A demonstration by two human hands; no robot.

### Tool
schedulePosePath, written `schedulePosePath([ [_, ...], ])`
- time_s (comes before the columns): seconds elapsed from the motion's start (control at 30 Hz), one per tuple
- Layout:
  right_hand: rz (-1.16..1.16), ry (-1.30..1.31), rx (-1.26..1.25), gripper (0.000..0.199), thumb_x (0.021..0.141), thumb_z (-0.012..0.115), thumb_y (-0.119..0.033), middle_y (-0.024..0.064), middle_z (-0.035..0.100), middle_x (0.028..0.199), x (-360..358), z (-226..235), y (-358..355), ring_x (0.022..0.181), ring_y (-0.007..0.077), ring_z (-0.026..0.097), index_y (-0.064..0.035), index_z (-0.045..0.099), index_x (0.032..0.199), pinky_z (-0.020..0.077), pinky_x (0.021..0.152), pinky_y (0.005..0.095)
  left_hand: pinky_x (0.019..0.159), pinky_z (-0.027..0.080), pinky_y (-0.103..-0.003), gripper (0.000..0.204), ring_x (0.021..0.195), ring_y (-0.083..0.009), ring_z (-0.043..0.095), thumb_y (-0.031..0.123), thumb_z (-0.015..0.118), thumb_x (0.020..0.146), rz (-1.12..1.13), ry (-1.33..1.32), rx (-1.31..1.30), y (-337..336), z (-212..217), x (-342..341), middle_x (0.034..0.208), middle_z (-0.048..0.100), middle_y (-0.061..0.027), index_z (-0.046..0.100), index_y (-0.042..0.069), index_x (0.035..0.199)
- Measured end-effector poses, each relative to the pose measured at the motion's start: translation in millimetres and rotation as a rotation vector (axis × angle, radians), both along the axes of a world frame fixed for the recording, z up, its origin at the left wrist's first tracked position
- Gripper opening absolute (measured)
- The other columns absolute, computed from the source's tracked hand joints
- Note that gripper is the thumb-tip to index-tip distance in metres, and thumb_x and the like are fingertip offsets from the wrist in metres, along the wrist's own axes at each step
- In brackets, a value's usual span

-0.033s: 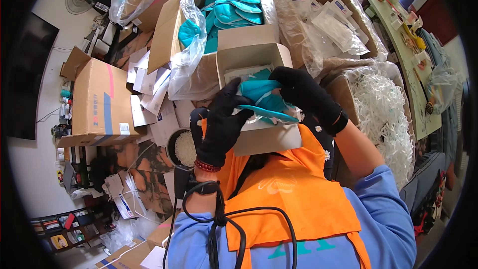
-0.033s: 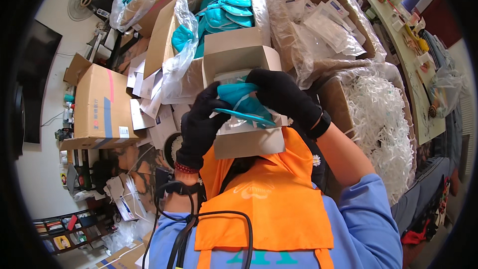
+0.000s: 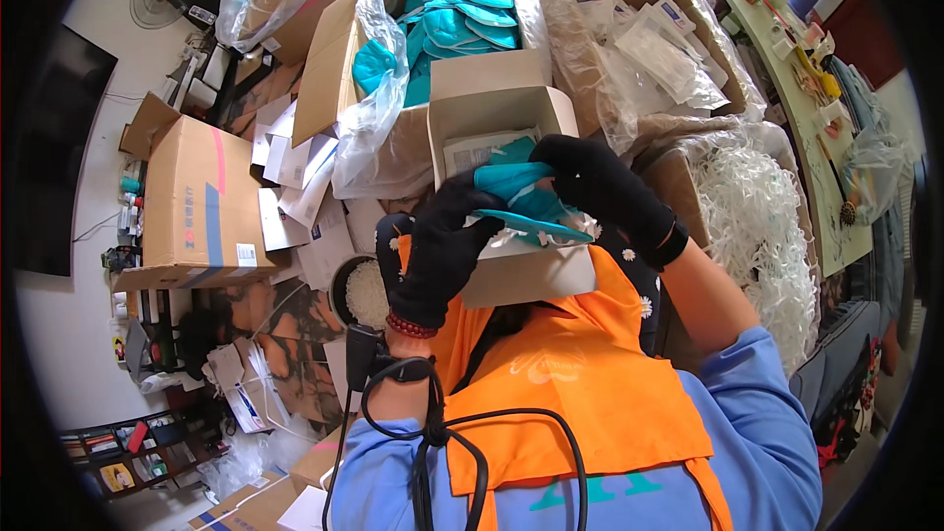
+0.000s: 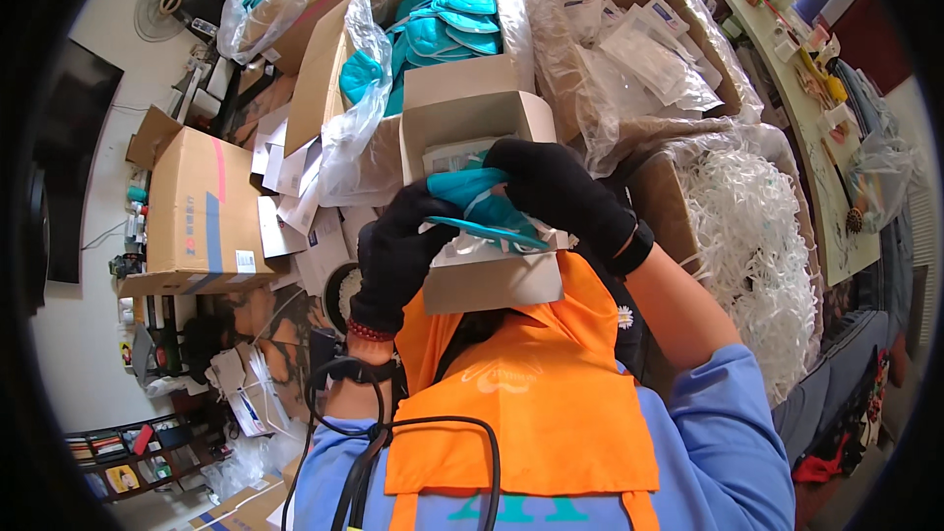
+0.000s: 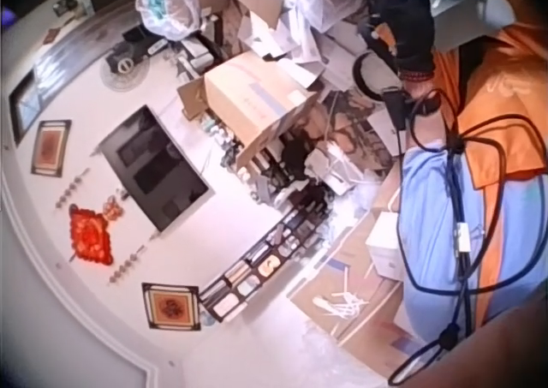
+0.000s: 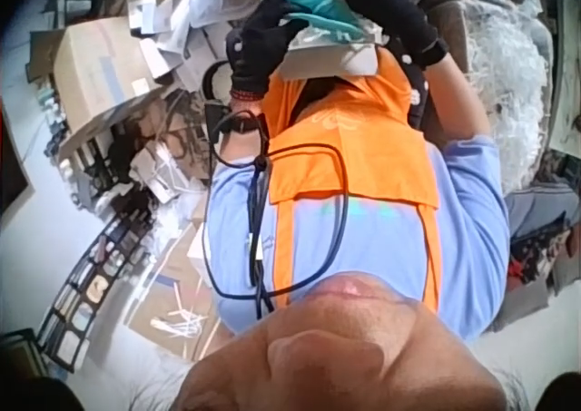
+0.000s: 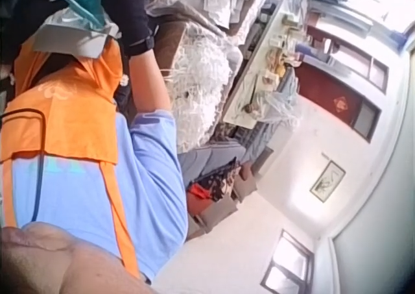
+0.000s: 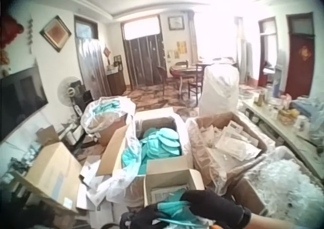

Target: Packing teal-colored face masks into cardboard boxes and plastic bags.

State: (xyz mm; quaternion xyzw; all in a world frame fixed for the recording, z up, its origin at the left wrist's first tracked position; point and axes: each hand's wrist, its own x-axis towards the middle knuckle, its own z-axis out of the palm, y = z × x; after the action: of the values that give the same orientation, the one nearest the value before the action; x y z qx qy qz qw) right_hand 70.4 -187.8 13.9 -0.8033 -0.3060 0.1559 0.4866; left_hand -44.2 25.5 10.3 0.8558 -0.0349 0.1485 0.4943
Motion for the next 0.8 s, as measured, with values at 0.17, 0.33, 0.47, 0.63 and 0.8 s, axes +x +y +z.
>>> schedulePosePath([
  [0.17, -0.206, -0.155, 0.154, 0.028, 0.081, 0.066, 0.001, 0.0098, 0.068, 0.087, -14.3, -8.5, 3.7, 0.078, 0.0170, 0.065, -0.0062, 0.063, 0.108, 0.0516, 0.071, 0.0297, 0.085, 0.049, -0.029, 0.017, 0.098, -0.0196, 0.065, -0.002, 0.072, 0.078, -0.006, 0.066, -0.084, 0.9, 0.3, -3.8, 0.106, 0.067, -0.0097, 0.071, 0.005, 0.093],
  [0.33, -0.196, -0.002, -0.242, 0.019, 0.085, 0.062, -0.010, 0.0141, 0.069, 0.081, -27.1, -13.1, -3.8, 0.076, 0.0321, 0.069, -0.0136, 0.069, 0.102, 0.0535, 0.068, 0.0367, 0.076, 0.053, -0.029, 0.017, 0.089, -0.0183, 0.066, -0.001, 0.066, 0.085, 0.101, -0.046, -0.874, 29.9, -21.6, -5.5, 0.096, 0.069, -0.0071, 0.069, 0.002, 0.101],
  [0.47, -0.182, -0.238, -0.175, 0.022, 0.086, 0.063, -0.008, 0.0121, 0.066, 0.081, -35.9, -35.0, -17.9, 0.076, 0.0317, 0.067, -0.0132, 0.069, 0.106, 0.0537, 0.071, 0.0359, 0.075, 0.045, -0.022, 0.024, 0.087, -0.0070, 0.056, 0.009, 0.059, 0.095, 0.270, -0.046, -0.569, 58.8, -5.4, -5.8, 0.102, 0.063, 0.0001, 0.062, 0.003, 0.118],
  [0.63, -0.149, -0.062, 0.055, 0.046, 0.077, 0.077, -0.006, 0.0100, 0.063, 0.104, -21.0, 24.7, -23.8, 0.098, 0.0214, 0.062, -0.0118, 0.062, 0.120, 0.0506, 0.083, 0.0313, 0.076, 0.049, -0.025, 0.026, 0.089, -0.0112, 0.060, 0.003, 0.062, 0.091, 0.214, -0.048, -0.705, 56.4, 8.5, -7.1, 0.102, 0.064, -0.0024, 0.062, 0.002, 0.117],
  [0.8, -0.166, -0.344, 0.249, 0.051, 0.077, 0.079, -0.012, 0.0128, 0.064, 0.107, -27.4, 72.0, 10.7, 0.101, 0.0252, 0.064, -0.0079, 0.058, 0.123, 0.0508, 0.085, 0.0341, 0.073, 0.052, -0.028, 0.022, 0.082, -0.0160, 0.064, -0.008, 0.069, 0.079, 0.022, 0.004, -0.638, 33.1, 2.7, -1.5, 0.095, 0.065, -0.0053, 0.066, 0.004, 0.098],
])
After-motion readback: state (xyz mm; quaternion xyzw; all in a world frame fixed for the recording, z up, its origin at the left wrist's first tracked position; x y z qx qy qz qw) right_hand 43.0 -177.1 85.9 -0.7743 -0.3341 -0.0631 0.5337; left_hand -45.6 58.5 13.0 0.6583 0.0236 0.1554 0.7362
